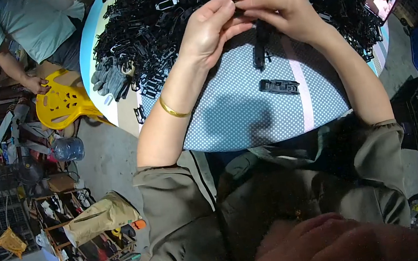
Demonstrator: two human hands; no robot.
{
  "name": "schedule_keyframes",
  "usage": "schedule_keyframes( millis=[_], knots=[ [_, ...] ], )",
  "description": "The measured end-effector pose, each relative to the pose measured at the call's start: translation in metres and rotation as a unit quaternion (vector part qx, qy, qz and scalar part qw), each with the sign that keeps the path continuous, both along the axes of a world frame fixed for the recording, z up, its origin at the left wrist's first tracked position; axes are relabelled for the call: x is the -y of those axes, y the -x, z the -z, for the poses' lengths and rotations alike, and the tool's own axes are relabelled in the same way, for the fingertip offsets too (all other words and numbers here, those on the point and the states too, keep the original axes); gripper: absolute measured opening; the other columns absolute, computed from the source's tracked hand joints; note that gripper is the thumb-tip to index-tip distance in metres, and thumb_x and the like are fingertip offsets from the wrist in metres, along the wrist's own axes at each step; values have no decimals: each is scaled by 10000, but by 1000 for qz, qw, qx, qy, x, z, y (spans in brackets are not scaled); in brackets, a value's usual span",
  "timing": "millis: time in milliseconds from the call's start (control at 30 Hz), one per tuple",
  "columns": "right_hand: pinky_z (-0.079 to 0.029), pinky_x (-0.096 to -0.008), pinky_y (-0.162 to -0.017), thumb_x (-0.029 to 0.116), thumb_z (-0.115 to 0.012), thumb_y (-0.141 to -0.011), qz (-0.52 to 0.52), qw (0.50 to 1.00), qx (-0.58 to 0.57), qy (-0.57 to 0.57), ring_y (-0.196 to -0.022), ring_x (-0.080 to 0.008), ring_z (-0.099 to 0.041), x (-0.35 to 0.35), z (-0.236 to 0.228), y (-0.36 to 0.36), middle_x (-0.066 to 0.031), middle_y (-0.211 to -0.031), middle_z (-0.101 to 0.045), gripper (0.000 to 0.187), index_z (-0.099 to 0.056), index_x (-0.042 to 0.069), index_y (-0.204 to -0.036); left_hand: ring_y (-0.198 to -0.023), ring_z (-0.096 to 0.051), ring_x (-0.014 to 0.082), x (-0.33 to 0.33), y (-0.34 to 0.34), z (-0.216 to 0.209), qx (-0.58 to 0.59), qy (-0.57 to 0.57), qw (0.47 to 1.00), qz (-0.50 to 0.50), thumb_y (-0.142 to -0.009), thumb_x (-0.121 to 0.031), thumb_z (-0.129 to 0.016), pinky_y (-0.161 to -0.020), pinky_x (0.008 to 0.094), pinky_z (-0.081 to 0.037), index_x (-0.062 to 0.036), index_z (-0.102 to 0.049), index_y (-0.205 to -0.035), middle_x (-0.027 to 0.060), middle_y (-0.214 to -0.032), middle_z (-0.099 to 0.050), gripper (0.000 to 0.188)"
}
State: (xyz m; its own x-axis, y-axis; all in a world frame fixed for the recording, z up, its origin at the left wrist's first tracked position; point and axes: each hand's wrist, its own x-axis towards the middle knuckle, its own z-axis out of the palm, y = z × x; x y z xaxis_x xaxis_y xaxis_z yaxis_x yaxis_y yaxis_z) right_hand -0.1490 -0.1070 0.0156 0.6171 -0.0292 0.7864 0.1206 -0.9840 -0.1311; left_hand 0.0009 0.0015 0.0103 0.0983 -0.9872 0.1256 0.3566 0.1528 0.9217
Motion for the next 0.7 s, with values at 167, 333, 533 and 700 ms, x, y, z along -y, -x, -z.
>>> schedule_keyframes(
  millis=[167,333,533,700],
  knots=[
    [-435,-298,-823,35,-580,-750,-16,972,-84,-218,-913,-189,-546,25,3,10,-83,-991,-574,291,-561,38,-1040,-924,-589,293,-3,-8,-5,63,-28,992,-104,-895,-137,-433,-776,318,-525,86,-353,-1210,213,-1012,-546,394],
    [-419,-320,-821,-53,-589,-609,38,962,-269,28,-958,-220,-478,-2,18,8,-61,-975,-549,292,-629,35,-885,-843,-617,265,3,-14,1,26,-75,987,-139,-914,-114,-365,-699,265,-543,111,-350,-1202,179,-959,-541,366],
    [-458,-315,-716,50,-643,-684,72,971,-229,-13,-827,-205,-545,3,11,5,-82,-891,-579,311,-594,59,-991,-908,-592,298,3,-10,2,48,-85,983,-157,-919,-104,-336,-743,300,-542,95,-360,-1193,226,-1018,-528,339],
    [-469,-201,-619,129,-595,-806,-25,955,-35,-295,-758,-82,-579,5,7,-2,-21,-884,-587,234,-578,46,-1024,-833,-608,241,4,3,10,10,-70,990,-126,-900,-94,-360,-741,273,-523,121,-353,-1181,197,-990,-539,353]
  ],
)
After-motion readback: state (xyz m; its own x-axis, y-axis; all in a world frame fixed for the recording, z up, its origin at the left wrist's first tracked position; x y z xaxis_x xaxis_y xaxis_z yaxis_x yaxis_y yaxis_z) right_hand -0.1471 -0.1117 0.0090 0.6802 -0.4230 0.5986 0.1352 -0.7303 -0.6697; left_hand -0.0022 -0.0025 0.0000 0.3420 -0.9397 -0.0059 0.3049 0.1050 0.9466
